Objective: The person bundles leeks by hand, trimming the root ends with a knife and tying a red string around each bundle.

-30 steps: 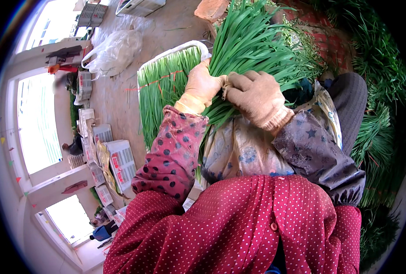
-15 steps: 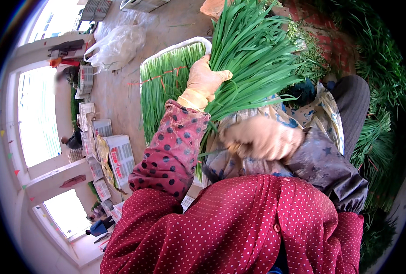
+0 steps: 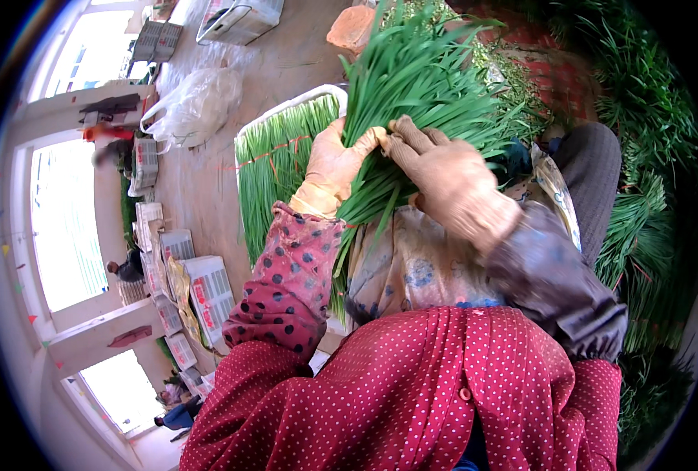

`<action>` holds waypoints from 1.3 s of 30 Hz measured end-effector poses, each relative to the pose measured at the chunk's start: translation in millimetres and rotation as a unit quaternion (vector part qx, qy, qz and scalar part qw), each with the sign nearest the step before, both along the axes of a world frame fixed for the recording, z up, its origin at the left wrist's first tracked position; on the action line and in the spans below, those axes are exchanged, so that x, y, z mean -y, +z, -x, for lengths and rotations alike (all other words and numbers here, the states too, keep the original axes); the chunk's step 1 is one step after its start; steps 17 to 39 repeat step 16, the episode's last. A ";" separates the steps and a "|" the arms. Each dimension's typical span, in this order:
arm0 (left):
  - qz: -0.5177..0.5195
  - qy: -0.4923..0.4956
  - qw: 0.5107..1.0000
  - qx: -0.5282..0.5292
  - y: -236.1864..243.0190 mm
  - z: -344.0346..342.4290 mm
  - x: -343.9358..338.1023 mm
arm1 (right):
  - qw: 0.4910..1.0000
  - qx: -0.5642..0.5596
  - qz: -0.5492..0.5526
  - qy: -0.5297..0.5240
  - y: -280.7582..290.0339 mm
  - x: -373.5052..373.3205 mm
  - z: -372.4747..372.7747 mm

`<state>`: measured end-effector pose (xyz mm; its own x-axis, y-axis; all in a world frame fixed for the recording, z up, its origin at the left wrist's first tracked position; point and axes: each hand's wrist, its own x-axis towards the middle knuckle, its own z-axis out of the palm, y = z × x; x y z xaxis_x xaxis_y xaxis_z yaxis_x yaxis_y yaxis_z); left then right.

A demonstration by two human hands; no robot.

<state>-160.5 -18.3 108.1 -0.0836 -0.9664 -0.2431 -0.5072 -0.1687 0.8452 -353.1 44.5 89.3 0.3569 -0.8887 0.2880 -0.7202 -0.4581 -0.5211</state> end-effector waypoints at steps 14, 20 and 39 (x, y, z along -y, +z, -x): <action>0.127 -0.017 0.992 -0.010 38.4 1.8 -4.3 | 0.972 -0.059 -0.226 0.007 -19.5 50.1 -5.5; 0.137 -0.116 0.964 0.195 57.9 9.0 -24.6 | 0.954 -0.104 -0.276 0.055 -18.5 49.7 -4.9; 0.137 -0.116 0.964 0.195 57.9 9.0 -24.6 | 0.954 -0.104 -0.276 0.055 -18.5 49.7 -4.9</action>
